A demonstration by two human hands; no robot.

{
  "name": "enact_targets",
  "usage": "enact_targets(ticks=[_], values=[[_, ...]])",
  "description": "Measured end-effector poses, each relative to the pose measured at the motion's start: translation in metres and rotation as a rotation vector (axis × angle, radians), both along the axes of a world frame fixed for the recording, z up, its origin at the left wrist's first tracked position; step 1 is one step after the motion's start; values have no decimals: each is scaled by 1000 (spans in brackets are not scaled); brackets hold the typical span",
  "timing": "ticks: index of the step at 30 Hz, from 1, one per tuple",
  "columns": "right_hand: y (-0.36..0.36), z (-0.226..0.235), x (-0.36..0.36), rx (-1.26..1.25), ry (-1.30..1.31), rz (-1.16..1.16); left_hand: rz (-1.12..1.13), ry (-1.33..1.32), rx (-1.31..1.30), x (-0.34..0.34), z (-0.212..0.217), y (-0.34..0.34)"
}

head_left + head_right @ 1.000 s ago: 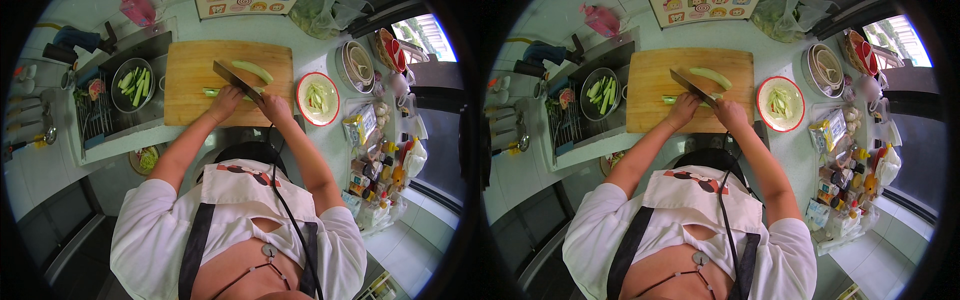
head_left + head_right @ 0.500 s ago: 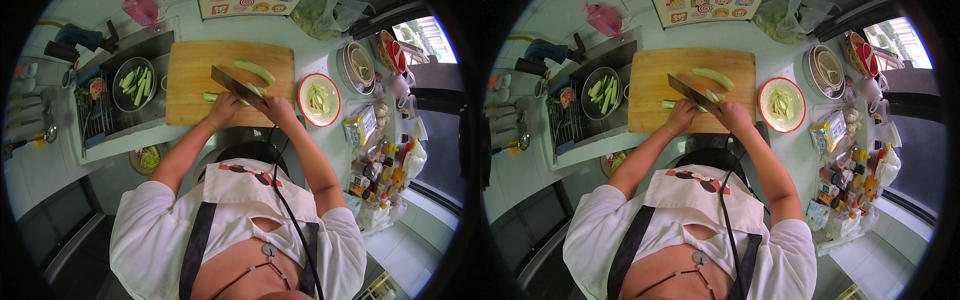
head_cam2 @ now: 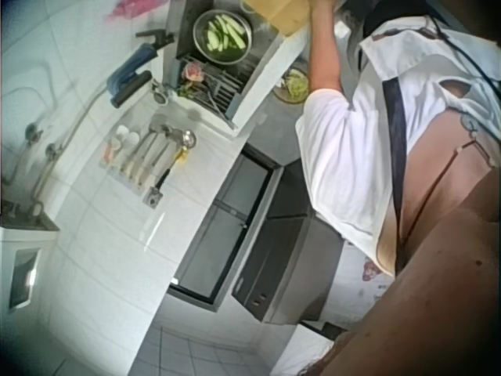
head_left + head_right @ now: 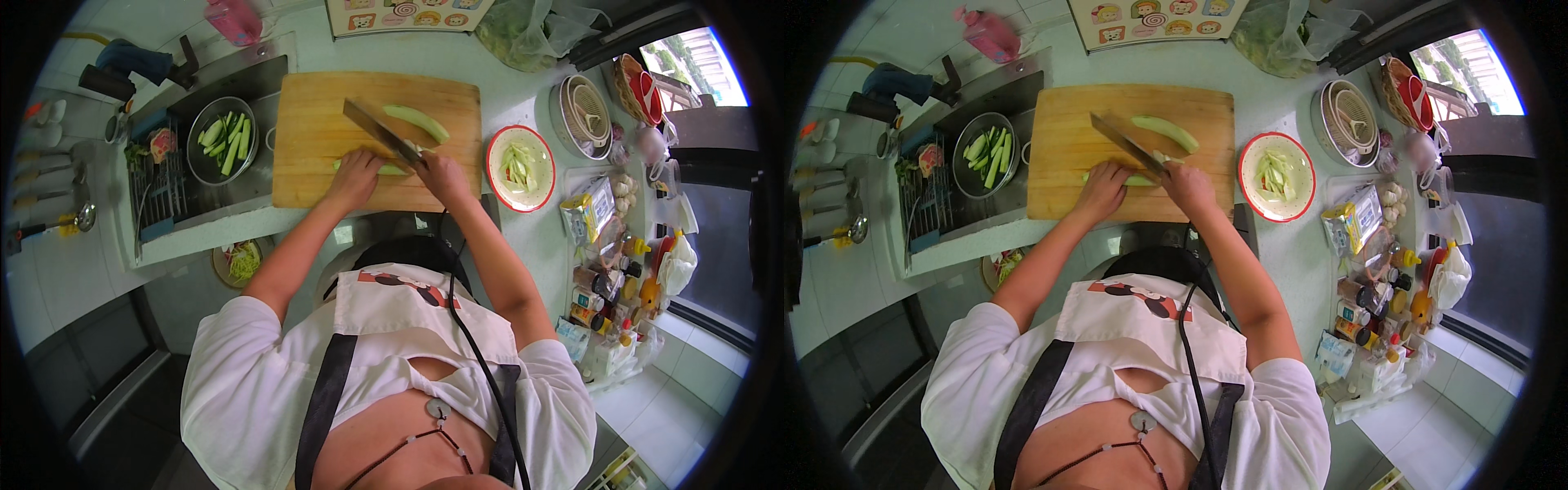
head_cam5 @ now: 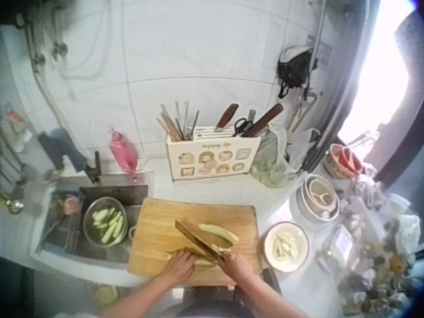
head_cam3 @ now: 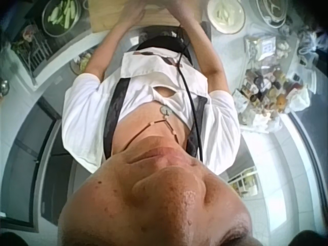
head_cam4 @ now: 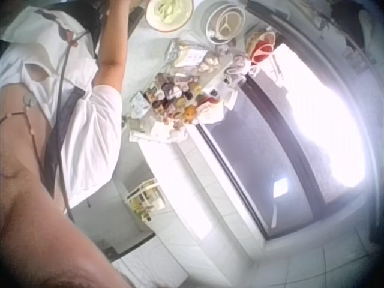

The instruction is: The person washes cucumbers in a bowl in the sink, places a cutting board onto the counter, and uses a cleaver to slice the cucumbers into pieces, placing them into a small dish.

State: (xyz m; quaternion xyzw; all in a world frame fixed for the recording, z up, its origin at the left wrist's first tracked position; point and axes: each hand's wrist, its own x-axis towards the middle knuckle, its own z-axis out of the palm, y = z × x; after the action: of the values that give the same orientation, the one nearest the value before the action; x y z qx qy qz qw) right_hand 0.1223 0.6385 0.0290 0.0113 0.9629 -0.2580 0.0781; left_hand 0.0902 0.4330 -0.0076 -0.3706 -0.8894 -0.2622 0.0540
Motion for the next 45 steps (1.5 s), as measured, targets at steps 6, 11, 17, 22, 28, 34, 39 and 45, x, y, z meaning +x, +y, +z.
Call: enact_targets(ticks=[6,11,17,22,28,34,39,45], values=[[18,17,-3,-16,44,-19,-30,33,134,-15,-10,19],[24,29,12,-5,-4,-10,-44,59,193,-4,-20,16],[22,30,20,27,-32,48,-40,85,235,-4,-25,16],[4,3,10,161,-80,70,-43,105,177,-2,-23,15],[-1,9,-5,32,-89,71,-70,176,150,10,-26,4],[13,24,5,-90,-170,110,-107,182,207,13,-21,2],[11,21,6,-76,-179,107,-127,160,194,13,-20,3],[-12,-6,10,-9,-63,75,-92,106,165,14,-16,3]])
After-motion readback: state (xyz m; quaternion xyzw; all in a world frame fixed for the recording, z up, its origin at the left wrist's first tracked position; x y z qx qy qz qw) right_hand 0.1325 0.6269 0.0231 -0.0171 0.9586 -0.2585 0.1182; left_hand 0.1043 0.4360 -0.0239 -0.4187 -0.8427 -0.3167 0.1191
